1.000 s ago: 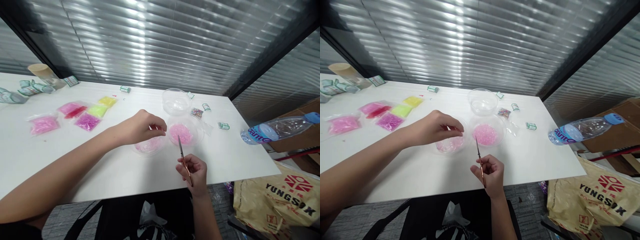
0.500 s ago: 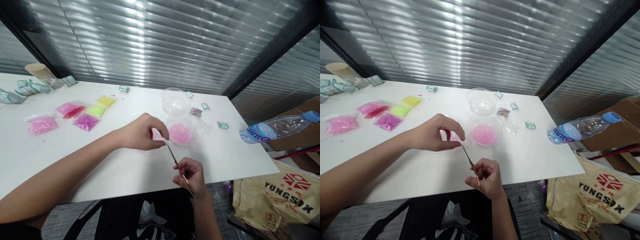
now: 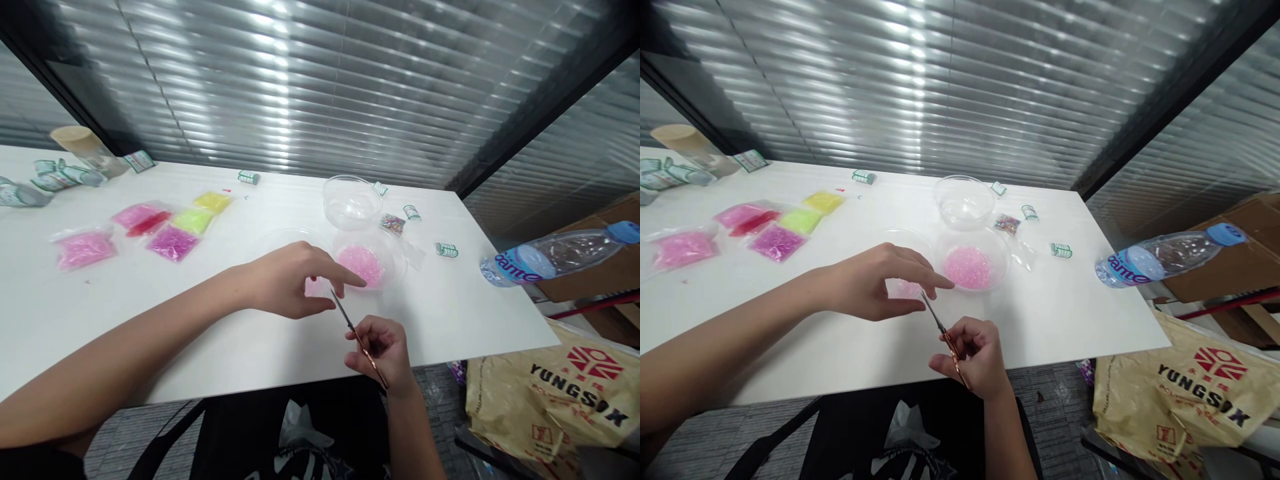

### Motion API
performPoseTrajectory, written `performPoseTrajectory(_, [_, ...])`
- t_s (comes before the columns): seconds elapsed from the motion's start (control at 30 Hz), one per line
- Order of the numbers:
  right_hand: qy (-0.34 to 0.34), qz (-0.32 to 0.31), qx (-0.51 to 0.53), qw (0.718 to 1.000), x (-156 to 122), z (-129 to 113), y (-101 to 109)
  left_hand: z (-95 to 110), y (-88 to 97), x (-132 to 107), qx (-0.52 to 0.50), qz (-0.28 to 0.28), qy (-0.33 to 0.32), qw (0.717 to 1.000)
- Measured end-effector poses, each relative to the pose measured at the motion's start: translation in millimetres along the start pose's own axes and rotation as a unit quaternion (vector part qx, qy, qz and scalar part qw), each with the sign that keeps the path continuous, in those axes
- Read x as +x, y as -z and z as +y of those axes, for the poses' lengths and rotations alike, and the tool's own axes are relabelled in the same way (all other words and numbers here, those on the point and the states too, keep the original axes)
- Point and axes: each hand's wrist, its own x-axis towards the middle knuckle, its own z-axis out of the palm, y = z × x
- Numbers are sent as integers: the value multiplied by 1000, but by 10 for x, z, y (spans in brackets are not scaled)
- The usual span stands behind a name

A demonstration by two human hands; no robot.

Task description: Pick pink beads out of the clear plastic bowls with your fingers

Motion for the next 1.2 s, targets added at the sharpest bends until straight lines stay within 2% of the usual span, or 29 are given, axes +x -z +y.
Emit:
performPoseTrajectory(0.37, [-23,-11,3,1000,1,-8,3,20,-1,12,-15,-28,-24,999])
performPoseTrajectory(0.83, [-6,-23,10,1000,6,4,12,12,-25,18,-10,-42,-42,998])
performPoseTrajectory(1.0, [2,-7,10,1000,15,-6,-12,14,-35,26,5,-45,-42,998])
performPoseTrajectory(1.1, [-3,29,17,999,19,-14,-26,12,29,15,35,-14,-31,999])
performPoseTrajectory(1.2, [-2,93,33,995,23,-6,-28,-29,165,-23,86,67,22,994])
